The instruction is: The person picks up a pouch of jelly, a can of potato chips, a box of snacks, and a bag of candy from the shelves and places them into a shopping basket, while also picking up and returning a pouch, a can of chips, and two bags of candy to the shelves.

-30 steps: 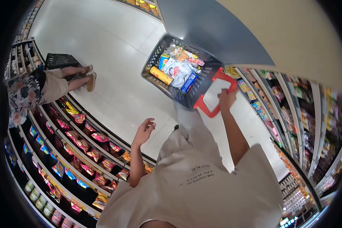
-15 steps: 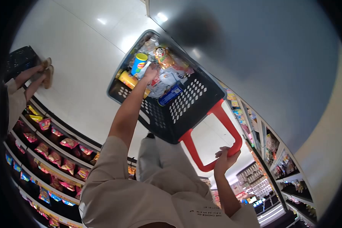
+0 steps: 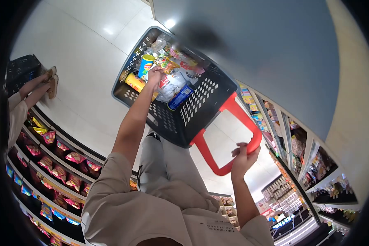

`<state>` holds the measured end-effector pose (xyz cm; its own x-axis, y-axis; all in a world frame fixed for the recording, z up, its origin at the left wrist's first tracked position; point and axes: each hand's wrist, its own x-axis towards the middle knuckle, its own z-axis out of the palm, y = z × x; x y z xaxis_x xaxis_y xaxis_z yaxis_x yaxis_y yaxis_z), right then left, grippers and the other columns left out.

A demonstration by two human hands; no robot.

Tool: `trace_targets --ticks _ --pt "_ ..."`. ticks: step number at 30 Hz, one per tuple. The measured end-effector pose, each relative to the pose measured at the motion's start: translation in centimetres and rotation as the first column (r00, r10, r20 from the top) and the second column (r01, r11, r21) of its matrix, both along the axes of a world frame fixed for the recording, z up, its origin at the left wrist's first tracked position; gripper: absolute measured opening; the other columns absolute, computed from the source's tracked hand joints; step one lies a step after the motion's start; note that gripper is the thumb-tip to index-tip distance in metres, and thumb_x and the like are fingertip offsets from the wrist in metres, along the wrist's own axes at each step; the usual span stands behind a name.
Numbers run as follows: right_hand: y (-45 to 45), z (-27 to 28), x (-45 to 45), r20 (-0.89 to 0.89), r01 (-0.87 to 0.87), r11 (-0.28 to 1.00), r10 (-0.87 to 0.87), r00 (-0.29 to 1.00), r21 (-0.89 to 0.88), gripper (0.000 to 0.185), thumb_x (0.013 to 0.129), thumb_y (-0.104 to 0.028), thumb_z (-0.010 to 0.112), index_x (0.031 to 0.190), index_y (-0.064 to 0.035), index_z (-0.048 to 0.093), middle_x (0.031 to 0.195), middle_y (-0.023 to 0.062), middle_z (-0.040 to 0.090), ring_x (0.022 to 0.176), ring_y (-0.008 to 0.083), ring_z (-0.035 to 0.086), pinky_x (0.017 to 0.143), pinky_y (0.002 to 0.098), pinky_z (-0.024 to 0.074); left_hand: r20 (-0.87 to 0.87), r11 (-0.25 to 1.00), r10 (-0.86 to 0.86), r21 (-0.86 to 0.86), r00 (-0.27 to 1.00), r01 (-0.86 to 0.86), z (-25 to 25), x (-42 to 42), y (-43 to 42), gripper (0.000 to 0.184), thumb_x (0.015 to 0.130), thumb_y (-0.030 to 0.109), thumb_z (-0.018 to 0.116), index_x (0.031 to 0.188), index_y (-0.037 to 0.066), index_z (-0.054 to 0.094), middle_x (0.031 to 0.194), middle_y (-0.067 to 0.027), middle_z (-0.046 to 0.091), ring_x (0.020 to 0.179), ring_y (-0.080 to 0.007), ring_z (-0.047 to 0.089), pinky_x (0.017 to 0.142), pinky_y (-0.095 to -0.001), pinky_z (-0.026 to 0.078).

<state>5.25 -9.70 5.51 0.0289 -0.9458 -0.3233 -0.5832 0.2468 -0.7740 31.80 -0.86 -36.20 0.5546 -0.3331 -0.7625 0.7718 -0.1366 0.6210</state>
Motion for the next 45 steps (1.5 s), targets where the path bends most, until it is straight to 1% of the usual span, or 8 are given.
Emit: trace_targets --ticks 10,16,21,22,25,31,43,45 --pt "-1.5 -2.6 -1.5 0.21 -0.057 0.996 0.07 0.975 -0.066 0.038 0.078 -0.005 0.055 0.112 0.0051 0.042 0.077 0.0178 0.061 0.049 0.0189 0.06 0.043 0.0291 0.0453 0.0 0.818 -0.002 -0.576 1.0 0.001 31.8 -8.3 19.5 0.019 0.086 -0.006 0.047 0.102 0.002 0.043 0.115 -0.0149 0.054 0.105 -0.0233 0.059 0.092 -0.0384 0.052" --pt "-3.7 -5.1 -2.2 -0.3 -0.34 0.913 0.267 0.916 -0.226 0.066 0.073 -0.035 0.066 0.118 0.0065 0.042 0.099 0.0264 0.061 0.1 0.0376 0.06 0.091 0.0453 0.0442 0.126 0.771 -0.004 -0.632 0.992 0.083 49.8 -15.7 26.7 0.05 0.077 -0.004 0.063 0.119 0.005 0.038 0.122 -0.0132 0.053 0.112 -0.0238 0.056 0.096 -0.0381 0.049" --pt "4.4 -1.1 -3.0 -0.387 -0.454 0.866 0.354 0.851 -0.208 0.083 0.074 -0.039 0.067 0.135 0.0044 0.033 0.138 0.0274 0.036 0.131 0.0407 0.031 0.107 0.0454 0.0294 0.142 0.734 -0.153 -0.646 0.978 0.209 54.6 -21.2 29.0 0.074 0.076 0.0 0.068 0.138 0.006 0.029 0.126 -0.0151 0.05 0.108 -0.0277 0.058 0.094 -0.0401 0.05" --pt "7.6 -1.2 -4.6 -0.117 -0.528 0.721 0.539 0.834 -0.449 0.077 0.075 -0.033 0.069 0.136 0.0023 0.036 0.139 0.0258 0.037 0.133 0.0394 0.031 0.108 0.0441 0.0297 0.136 0.747 -0.215 -0.615 0.967 0.253 55.4 -22.2 29.4 0.078 0.076 -0.002 0.069 0.141 0.006 0.026 0.127 -0.015 0.049 0.112 -0.0264 0.055 0.095 -0.0394 0.049" --pt "18.3 11.2 -9.0 0.753 -0.859 0.442 0.465 0.466 0.259 0.041 0.087 -0.033 0.065 0.111 -0.0004 0.058 0.101 0.0077 0.06 0.087 0.0143 0.059 0.064 0.0288 0.052 0.237 0.729 -0.389 -0.512 0.89 0.455 55.3 -24.5 30.4 0.083 0.076 -0.004 0.069 0.144 0.005 0.022 0.129 -0.0145 0.048 0.116 -0.0244 0.052 0.097 -0.0378 0.046" --pt "21.0 13.2 -13.8 0.657 -0.793 0.585 0.532 0.535 0.172 0.03 0.076 -0.03 0.077 0.085 -0.0038 0.065 0.063 0.0009 0.06 0.045 0.0077 0.053 0.039 0.0207 0.0393 0.464 0.517 -0.698 -0.201 0.546 0.832 57.3 -26.2 27.5 0.085 0.071 0.01 0.08 0.139 0.001 0.03 0.125 -0.0151 0.05 0.112 -0.0195 0.053 0.094 -0.0326 0.046" --pt "8.3 17.5 -21.2 0.725 -0.637 0.744 0.324 0.608 0.202 0.046 0.077 -0.017 0.077 0.112 0.0035 0.056 0.086 0.0131 0.067 0.066 0.0183 0.068 0.054 0.0272 0.0563 0.621 0.188 -0.781 0.134 0.066 0.973 57.0 -27.3 9.8 0.059 0.077 0.019 0.078 0.123 0.0 0.046 0.104 -0.0133 0.062 0.095 -0.018 0.059 0.082 -0.0309 0.049" --pt "5.2 16.9 -21.8 0.669 -0.583 0.794 0.339 0.661 0.174 0.041 0.078 -0.016 0.076 0.109 0.0038 0.058 0.085 0.0126 0.067 0.065 0.0171 0.067 0.054 0.0261 0.0557 0.677 0.289 -0.71 0.031 0.192 0.957 56.1 -28.7 6.9 0.058 0.078 0.019 0.076 0.124 0.001 0.045 0.108 -0.0142 0.061 0.097 -0.0189 0.059 0.083 -0.0318 0.048"
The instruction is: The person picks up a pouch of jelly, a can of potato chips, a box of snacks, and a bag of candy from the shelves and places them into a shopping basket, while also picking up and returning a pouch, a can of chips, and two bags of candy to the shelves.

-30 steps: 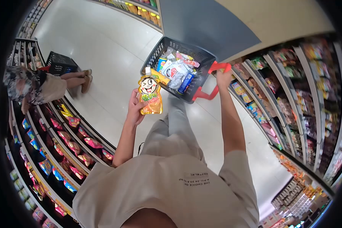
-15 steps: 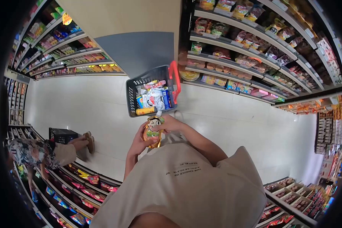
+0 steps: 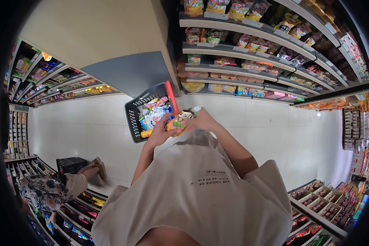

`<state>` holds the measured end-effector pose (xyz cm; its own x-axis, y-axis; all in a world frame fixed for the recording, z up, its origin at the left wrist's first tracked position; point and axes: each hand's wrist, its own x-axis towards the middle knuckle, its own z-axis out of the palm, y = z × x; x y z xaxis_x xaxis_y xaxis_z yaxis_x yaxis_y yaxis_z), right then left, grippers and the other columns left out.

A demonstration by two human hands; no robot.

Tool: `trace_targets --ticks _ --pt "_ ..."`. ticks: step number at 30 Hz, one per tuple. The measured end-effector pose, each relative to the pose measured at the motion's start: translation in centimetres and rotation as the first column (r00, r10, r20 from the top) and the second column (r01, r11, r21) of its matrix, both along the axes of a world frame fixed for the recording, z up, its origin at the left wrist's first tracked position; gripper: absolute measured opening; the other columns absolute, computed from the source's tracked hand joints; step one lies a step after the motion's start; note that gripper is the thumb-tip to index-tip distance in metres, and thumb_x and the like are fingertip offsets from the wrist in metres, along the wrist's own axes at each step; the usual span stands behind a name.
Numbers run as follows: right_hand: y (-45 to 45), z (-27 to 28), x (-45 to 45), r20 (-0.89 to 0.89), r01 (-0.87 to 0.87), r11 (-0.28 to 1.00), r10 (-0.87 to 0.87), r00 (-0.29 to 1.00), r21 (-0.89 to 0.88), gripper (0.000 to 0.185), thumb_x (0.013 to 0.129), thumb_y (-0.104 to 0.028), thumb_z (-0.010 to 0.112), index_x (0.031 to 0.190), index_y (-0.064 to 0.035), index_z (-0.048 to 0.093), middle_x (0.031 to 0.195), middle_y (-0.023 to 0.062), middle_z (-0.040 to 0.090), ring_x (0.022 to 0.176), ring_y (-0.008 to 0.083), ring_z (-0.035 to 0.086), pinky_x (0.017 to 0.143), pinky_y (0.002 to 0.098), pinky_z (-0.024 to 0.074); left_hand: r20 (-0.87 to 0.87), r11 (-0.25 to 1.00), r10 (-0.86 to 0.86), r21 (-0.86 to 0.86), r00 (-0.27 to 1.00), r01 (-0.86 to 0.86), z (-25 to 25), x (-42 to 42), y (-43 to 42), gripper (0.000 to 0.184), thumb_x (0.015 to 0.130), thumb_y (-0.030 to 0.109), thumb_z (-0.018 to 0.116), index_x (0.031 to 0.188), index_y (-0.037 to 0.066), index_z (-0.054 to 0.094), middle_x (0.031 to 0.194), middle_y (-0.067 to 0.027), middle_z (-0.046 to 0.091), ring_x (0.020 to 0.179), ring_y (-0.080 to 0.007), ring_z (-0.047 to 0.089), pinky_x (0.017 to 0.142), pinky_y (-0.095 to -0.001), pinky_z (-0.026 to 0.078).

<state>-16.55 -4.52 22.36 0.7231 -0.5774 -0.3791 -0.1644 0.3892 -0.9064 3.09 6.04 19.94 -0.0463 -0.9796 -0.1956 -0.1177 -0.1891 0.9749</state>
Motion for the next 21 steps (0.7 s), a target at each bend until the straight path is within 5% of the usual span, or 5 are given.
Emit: trace_targets --ticks 4,5,9,17,21 --pt "-9.1 -0.2 -0.4 -0.103 0.152 0.805 -0.254 0.962 -0.573 0.029 0.079 -0.014 0.074 0.1 0.0034 0.064 0.082 0.013 0.069 0.063 0.0176 0.067 0.058 0.0295 0.0527 0.035 0.958 0.285 -0.05 0.958 -0.283 -0.4 0.3 -3.4 0.053 0.084 0.018 0.069 0.127 0.0 0.042 0.118 -0.0159 0.056 0.099 -0.0213 0.058 0.085 -0.0335 0.048" --pt "-12.9 -2.2 -0.3 0.016 0.157 0.394 -0.338 0.941 -0.906 0.024 0.077 -0.009 0.071 0.098 -0.0004 0.065 0.076 0.0128 0.065 0.059 0.018 0.062 0.059 0.0298 0.0487 0.098 0.934 0.356 -0.027 0.929 -0.355 -0.6 1.0 -3.4 0.052 0.086 0.018 0.068 0.127 0.0 0.042 0.119 -0.0159 0.055 0.097 -0.0213 0.059 0.086 -0.0336 0.048" --pt "-24.4 1.7 2.3 -0.096 0.003 0.255 -0.376 0.922 -0.967 0.03 0.075 -0.007 0.069 0.105 -0.0071 0.065 0.084 0.0222 0.064 0.081 0.0403 0.062 0.068 0.0409 0.0506 0.192 0.898 0.414 0.073 0.89 -0.434 -3.5 4.1 -1.2 0.048 0.087 0.02 0.065 0.126 0.0 0.044 0.113 -0.0163 0.059 0.091 -0.0191 0.061 0.08 -0.0327 0.051" --pt "-33.6 0.0 6.0 -0.289 -0.266 0.114 -0.383 0.877 -0.957 0.037 0.072 0.0 0.061 0.108 -0.0103 0.062 0.088 0.0203 0.065 0.084 0.0391 0.063 0.074 0.0472 0.0506 0.401 0.798 0.452 0.216 0.796 -0.562 -2.3 4.6 0.1 0.044 0.089 0.02 0.063 0.122 -0.003 0.047 0.11 -0.0164 0.062 0.092 -0.0239 0.065 0.076 -0.0335 0.052" --pt "-33.5 -1.9 4.8 -0.066 -0.099 -0.071 -0.376 0.924 -0.993 0.038 0.07 0.001 0.061 0.106 -0.0081 0.062 0.095 0.0175 0.065 0.088 0.0357 0.063 0.073 0.0458 0.0512 0.369 0.773 0.486 0.241 0.792 -0.586 -1.9 4.1 -0.8 0.043 0.09 0.022 0.062 0.122 -0.003 0.048 0.111 -0.0165 0.061 0.096 -0.0244 0.063 0.08 -0.0332 0.051"
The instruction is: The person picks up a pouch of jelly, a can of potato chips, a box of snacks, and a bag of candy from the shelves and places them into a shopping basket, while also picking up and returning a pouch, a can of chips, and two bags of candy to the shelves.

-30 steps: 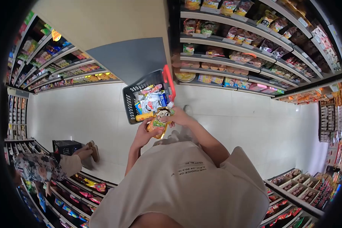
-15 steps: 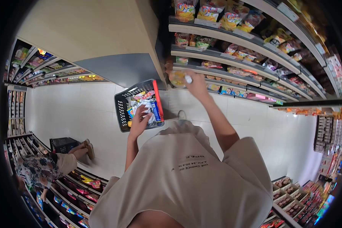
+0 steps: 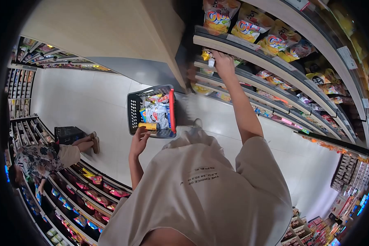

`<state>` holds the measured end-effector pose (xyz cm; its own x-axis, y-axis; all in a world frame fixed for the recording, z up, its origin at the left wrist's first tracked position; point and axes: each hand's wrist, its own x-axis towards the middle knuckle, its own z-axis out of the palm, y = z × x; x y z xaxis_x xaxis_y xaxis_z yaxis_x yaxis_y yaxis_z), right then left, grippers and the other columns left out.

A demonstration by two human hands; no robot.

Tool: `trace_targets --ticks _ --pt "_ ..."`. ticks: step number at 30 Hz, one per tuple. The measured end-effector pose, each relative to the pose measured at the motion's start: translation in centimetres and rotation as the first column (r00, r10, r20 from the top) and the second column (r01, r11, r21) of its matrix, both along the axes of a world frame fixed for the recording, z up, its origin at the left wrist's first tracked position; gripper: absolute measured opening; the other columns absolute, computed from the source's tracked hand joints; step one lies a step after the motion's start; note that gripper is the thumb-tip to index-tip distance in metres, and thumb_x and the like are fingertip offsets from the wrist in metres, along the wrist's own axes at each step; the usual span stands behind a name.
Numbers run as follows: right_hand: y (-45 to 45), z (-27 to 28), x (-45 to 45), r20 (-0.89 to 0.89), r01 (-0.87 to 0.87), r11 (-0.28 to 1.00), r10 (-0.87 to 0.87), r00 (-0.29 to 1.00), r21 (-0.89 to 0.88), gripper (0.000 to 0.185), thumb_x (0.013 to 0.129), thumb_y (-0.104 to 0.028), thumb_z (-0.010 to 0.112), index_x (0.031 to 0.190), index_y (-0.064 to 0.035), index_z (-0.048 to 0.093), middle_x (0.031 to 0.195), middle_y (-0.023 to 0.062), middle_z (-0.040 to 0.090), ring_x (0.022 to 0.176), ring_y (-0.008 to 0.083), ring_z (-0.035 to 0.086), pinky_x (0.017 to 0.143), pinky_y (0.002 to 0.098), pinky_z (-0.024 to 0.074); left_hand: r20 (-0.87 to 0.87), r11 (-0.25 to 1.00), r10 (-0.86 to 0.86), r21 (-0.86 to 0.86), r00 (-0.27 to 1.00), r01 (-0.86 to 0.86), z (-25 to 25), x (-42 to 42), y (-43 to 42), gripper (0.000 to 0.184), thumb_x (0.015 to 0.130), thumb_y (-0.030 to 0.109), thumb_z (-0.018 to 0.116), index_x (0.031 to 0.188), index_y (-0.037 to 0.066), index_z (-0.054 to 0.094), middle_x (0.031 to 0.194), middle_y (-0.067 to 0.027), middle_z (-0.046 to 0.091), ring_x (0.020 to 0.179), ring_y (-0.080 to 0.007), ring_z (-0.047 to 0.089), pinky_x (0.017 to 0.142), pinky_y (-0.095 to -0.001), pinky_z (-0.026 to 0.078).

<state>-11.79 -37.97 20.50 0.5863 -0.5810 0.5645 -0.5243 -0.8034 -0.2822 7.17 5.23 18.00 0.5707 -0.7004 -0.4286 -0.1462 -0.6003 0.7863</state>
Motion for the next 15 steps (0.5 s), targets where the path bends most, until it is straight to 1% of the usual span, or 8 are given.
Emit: trace_targets --ticks 2,4,6,9,10,12,13,15 --pt "0.2 -0.6 0.0 0.082 -0.033 0.999 0.033 0.996 -0.004 0.037 0.07 0.002 0.06 0.105 -0.0077 0.062 0.094 0.0167 0.066 0.087 0.0351 0.064 0.073 0.0464 0.0512 -0.012 1.0 -0.014 0.013 1.0 0.014 0.2 0.1 -0.8 0.043 0.091 0.023 0.061 0.123 -0.002 0.048 0.112 -0.0169 0.06 0.099 -0.0247 0.062 0.083 -0.0333 0.05" --pt "0.2 0.1 0.6 0.075 -0.012 1.0 0.01 0.997 0.028 0.034 0.071 -0.001 0.061 0.104 -0.0069 0.062 0.094 0.0174 0.066 0.086 0.036 0.064 0.073 0.0475 0.0511 -0.053 0.999 -0.041 0.004 0.998 0.042 0.7 -0.1 -1.5 0.043 0.091 0.024 0.061 0.123 -0.003 0.048 0.113 -0.0164 0.06 0.1 -0.0239 0.062 0.084 -0.0326 0.049" --pt "0.3 1.1 1.4 -0.146 0.133 0.989 -0.122 0.982 0.069 0.031 0.073 -0.004 0.062 0.104 -0.0061 0.062 0.089 0.0183 0.065 0.083 0.0382 0.064 0.073 0.0481 0.0515 -0.059 0.999 -0.034 -0.002 0.998 0.034 0.9 -0.2 -2.2 0.043 0.091 0.024 0.061 0.123 -0.003 0.048 0.112 -0.016 0.06 0.1 -0.0233 0.061 0.084 -0.0325 0.049" --pt "0.4 1.9 2.2 -0.231 0.136 0.965 -0.083 0.969 0.222 0.029 0.075 -0.006 0.063 0.104 -0.0057 0.061 0.093 0.0201 0.064 0.088 0.04 0.062 0.076 0.049 0.0508 -0.037 0.999 -0.042 -0.034 0.998 0.041 0.4 -0.6 -2.4 0.043 0.091 0.023 0.061 0.122 -0.003 0.048 0.11 -0.017 0.061 0.098 -0.0231 0.062 0.083 -0.0338 0.05" --pt "-0.2 1.7 2.4 -0.229 0.132 0.967 -0.081 0.97 0.218 0.029 0.075 -0.006 0.063 0.104 -0.0057 0.061 0.093 0.0201 0.064 0.088 0.04 0.062 0.076 0.049 0.0508 -0.018 0.997 -0.047 -0.056 0.999 0.046 0.2 -0.7 -2.4 0.043 0.09 0.022 0.061 0.122 -0.004 0.048 0.109 -0.0184 0.061 0.095 -0.0234 0.063 0.08 -0.0352 0.052" --pt "-0.8 1.1 2.4 -0.136 0.09 0.991 -0.075 0.988 0.104 0.031 0.076 -0.006 0.062 0.107 -0.0061 0.06 0.103 0.0211 0.061 0.096 0.0406 0.059 0.081 0.0488 0.05 -0.019 0.997 -0.063 -0.036 0.998 0.062 0.1 -1.0 -1.7 0.042 0.09 0.022 0.061 0.122 -0.004 0.048 0.109 -0.0183 0.061 0.096 -0.0236 0.063 0.08 -0.0348 0.052" --pt "-0.6 1.6 2.7 -0.192 0.146 0.953 -0.097 0.977 0.263 0.036 0.076 -0.007 0.063 0.112 -0.0058 0.058 0.114 0.023 0.057 0.107 0.0411 0.055 0.087 0.0484 0.0475 -0.04 0.998 -0.056 -0.026 0.998 0.055 0.0 -1.1 -1.4 0.042 0.09 0.022 0.061 0.122 -0.003 0.048 0.109 -0.0178 0.061 0.095 -0.0237 0.063 0.08 -0.0345 0.052" --pt "-1.0 0.3 3.2 -0.191 0.133 0.961 -0.087 0.978 0.241 0.037 0.077 -0.008 0.063 0.114 -0.006 0.057 0.116 0.0236 0.057 0.11 0.0419 0.053 0.09 0.0485 0.0461 -0.062 0.999 -0.045 -0.014 0.997 0.045 0.0 -1.1 -0.6 0.042 0.09 0.022 0.061 0.122 -0.003 0.048 0.109 -0.0174 0.062 0.094 -0.0238 0.063 0.08 -0.0343 0.052"
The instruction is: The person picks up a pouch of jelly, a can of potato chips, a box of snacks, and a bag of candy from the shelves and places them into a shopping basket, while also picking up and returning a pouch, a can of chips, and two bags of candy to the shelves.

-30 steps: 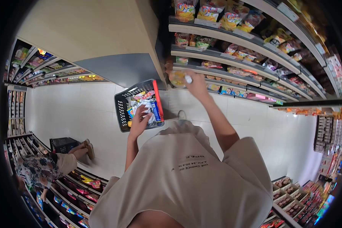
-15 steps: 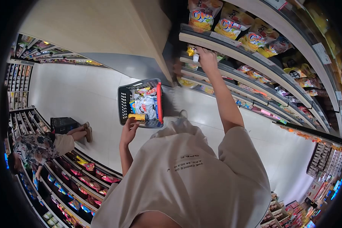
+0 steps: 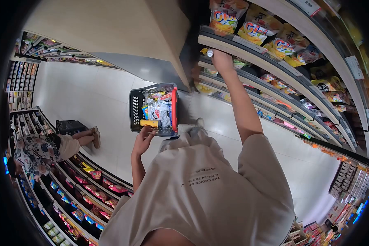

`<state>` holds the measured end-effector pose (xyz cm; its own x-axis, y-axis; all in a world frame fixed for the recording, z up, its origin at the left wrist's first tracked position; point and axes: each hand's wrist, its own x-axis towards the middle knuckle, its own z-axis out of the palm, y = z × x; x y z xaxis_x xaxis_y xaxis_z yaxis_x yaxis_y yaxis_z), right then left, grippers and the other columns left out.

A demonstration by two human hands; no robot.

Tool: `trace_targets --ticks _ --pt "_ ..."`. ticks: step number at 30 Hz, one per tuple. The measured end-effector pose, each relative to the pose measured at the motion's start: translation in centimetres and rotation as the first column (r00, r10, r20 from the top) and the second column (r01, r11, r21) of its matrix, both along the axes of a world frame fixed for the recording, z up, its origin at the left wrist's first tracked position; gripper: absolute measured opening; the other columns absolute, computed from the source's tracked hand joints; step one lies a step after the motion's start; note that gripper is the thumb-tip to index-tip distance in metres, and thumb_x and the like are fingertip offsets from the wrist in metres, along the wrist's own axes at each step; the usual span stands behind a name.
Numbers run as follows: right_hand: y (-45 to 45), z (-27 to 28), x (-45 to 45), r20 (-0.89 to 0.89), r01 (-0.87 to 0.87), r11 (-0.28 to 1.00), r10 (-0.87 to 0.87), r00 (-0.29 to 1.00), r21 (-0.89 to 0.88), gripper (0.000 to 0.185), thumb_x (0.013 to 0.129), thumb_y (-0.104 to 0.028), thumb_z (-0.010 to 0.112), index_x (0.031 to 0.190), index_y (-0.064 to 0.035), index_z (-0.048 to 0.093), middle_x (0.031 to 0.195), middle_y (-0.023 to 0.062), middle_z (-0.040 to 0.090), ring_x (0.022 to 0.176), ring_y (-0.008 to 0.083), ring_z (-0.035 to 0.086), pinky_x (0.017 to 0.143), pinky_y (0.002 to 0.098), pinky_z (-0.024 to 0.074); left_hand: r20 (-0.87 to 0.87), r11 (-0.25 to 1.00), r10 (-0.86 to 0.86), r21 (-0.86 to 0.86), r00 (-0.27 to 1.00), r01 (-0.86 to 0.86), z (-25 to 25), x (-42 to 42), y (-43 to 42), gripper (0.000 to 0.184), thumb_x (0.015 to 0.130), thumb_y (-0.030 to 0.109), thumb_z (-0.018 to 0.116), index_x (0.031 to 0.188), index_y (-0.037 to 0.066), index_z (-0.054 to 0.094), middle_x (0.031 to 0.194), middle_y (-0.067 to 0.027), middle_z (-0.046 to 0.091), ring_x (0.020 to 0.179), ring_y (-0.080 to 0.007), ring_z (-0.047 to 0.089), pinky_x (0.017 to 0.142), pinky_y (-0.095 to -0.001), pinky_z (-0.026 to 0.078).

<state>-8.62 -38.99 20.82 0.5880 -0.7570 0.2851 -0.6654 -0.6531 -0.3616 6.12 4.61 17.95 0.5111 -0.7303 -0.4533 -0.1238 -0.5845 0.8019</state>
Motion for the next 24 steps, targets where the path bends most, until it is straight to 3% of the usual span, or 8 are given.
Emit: trace_targets --ticks 7,9,13,14,17,18,19,24 --pt "-3.9 -1.4 0.1 -0.169 0.105 0.987 -0.084 0.982 0.121 0.054 0.078 -0.031 0.069 0.126 -0.0104 0.054 0.131 0.02 0.05 0.119 0.04 0.047 0.101 0.0467 0.0374 0.015 0.999 0.027 0.022 1.0 -0.028 0.9 2.0 3.0 0.042 0.091 0.022 0.061 0.123 -0.001 0.049 0.109 -0.0153 0.062 0.093 -0.023 0.063 0.081 -0.0335 0.051" --pt "-3.1 -1.3 0.3 -0.093 0.196 0.981 -0.194 0.977 0.013 0.048 0.079 -0.03 0.068 0.122 -0.0104 0.057 0.129 0.0202 0.052 0.122 0.0391 0.045 0.101 0.0466 0.0367 0.002 0.999 0.035 0.022 0.999 -0.035 0.7 3.3 3.9 0.041 0.091 0.022 0.06 0.123 -0.002 0.049 0.11 -0.0142 0.062 0.096 -0.0225 0.062 0.083 -0.0334 0.05" --pt "0.4 0.0 1.0 -0.064 0.377 0.924 -0.373 0.926 0.07 0.055 0.076 -0.033 0.07 0.122 -0.0063 0.055 0.112 0.0235 0.06 0.102 0.0401 0.058 0.088 0.0465 0.0474 -0.033 0.999 -0.033 0.029 0.999 0.034 -0.3 7.0 5.3 0.039 0.091 0.021 0.06 0.121 -0.002 0.05 0.111 -0.0142 0.061 0.096 -0.0235 0.062 0.083 -0.0334 0.05" --pt "0.8 0.3 1.0 -0.23 0.467 0.868 -0.427 0.875 0.167 0.058 0.075 -0.034 0.071 0.119 -0.0013 0.054 0.1 0.0264 0.063 0.093 0.0395 0.062 0.079 0.0469 0.0505 -0.044 0.997 -0.066 0.03 0.997 0.067 -0.3 8.2 5.6 0.039 0.091 0.021 0.06 0.12 -0.002 0.051 0.112 -0.0142 0.061 0.096 -0.0238 0.062 0.083 -0.0334 0.05" --pt "7.9 -0.4 2.1 0.365 0.414 0.878 -0.313 0.877 -0.24 0.057 0.077 -0.014 0.069 0.126 -0.0002 0.045 0.12 0.0217 0.053 0.081 0.0348 0.065 0.07 0.0406 0.0523 -0.005 0.987 -0.156 0.036 0.988 0.156 -0.5 12.5 6.4 0.038 0.09 0.021 0.061 0.119 -0.002 0.051 0.112 -0.0143 0.061 0.095 -0.0236 0.062 0.081 -0.0337 0.05" --pt "9.7 -0.7 2.3 0.338 0.369 0.859 -0.249 0.907 -0.356 0.06 0.079 -0.007 0.065 0.131 -0.0004 0.038 0.128 0.0186 0.047 0.078 0.0286 0.065 0.068 0.0363 0.0524 -0.004 0.985 -0.174 0.015 0.985 0.174 -0.5 14.0 6.7 0.038 0.091 0.022 0.061 0.118 -0.002 0.052 0.111 -0.014 0.061 0.093 -0.0223 0.062 0.08 -0.0335 0.05" --pt "12.8 -1.9 2.8 0.421 0.4 0.916 -0.372 0.827 0.025 0.058 0.081 -0.005 0.063 0.132 0.0008 0.037 0.127 0.0188 0.048 0.09 0.0253 0.064 0.069 0.0345 0.0526 -0.017 0.983 -0.179 0.033 0.984 0.18 -1.1 15.5 7.2 0.038 0.091 0.022 0.061 0.118 -0.002 0.052 0.111 -0.014 0.061 0.093 -0.0223 0.062 0.08 -0.0335 0.05" --pt "25.4 -13.7 7.3 0.166 0.363 0.901 -0.406 0.899 0.236 0.064 0.081 -0.022 0.065 0.133 0.0014 0.035 0.125 0.0219 0.05 0.091 0.032 0.063 0.075 0.0386 0.0518 -0.08 0.969 -0.217 0.1 0.973 0.224 -6.0 21.2 8.0 0.036 0.09 0.021 0.06 0.117 -0.002 0.052 0.102 -0.0143 0.064 0.086 -0.021 0.064 0.077 -0.0321 0.051"
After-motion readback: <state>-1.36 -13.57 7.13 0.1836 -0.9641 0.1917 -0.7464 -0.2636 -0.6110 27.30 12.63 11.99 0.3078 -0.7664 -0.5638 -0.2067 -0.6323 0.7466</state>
